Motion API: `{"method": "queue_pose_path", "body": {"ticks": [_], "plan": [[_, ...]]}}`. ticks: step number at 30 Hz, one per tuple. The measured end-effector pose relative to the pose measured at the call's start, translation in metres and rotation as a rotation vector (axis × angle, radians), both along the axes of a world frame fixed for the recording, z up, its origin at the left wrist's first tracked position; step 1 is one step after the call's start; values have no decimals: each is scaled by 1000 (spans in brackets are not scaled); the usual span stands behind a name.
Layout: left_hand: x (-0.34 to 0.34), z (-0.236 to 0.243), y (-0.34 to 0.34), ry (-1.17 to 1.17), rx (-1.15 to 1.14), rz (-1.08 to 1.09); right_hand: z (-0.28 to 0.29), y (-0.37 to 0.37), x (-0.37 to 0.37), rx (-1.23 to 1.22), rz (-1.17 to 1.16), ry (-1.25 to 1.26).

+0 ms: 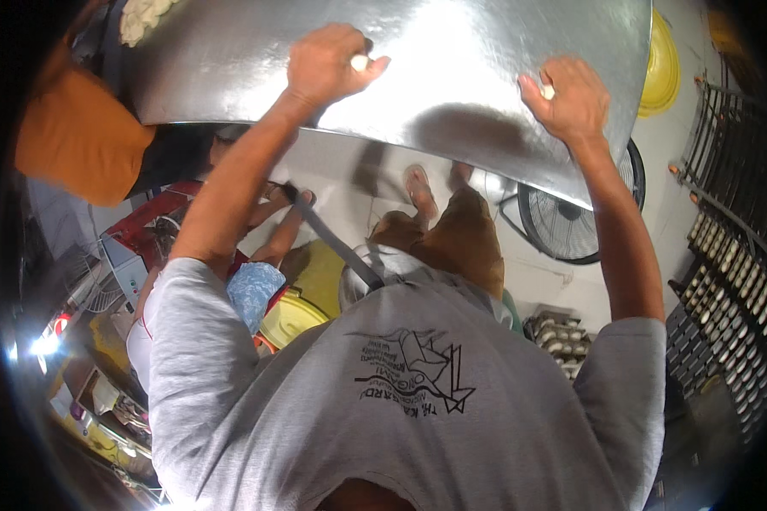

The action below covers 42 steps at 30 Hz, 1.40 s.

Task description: The person shapes small pieces of dough by hand on a metal table and places them onto baking trays before carrying the trays to a storage rack.

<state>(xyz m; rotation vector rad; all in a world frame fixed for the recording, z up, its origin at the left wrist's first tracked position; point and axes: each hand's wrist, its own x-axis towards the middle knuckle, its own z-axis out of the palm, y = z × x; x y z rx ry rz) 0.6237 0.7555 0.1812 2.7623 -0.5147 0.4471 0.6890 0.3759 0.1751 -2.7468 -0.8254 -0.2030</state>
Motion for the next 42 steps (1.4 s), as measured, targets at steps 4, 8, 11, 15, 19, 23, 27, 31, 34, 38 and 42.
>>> {"method": "queue_pose_path", "body": {"ticks": [4,8,11,15,19,23,27,31,34,38,42], "plan": [[1,-4,-1,128,75,98,4,0,-6,-98,-15,57],[-35,4,-4,63,47,73,12,-12,-28,0,105,-92],[-44,19,-3,74,79,41,23,-15,-28,18,72,26],[-15,12,-10,44,93,87,11,-6,-12,19,43,1],[3,6,-5,-91,78,70,10,0,-6,8,72,-89],[-28,15,-25,110,42,195,8,-4,-27,27,26,-56],[-133,12,-36,297,57,168,34,-35,-97,-41,66,229],[-112,24,-34,471,99,185,37,-34,-94,-58,69,212],[1,34,-23,440,372,262,26,4,16,27,-65,128],[64,33,-16,203,94,405,8,18,62,98,-85,31],[-54,15,-26,413,40,229,33,-11,-38,-39,56,195]]}}
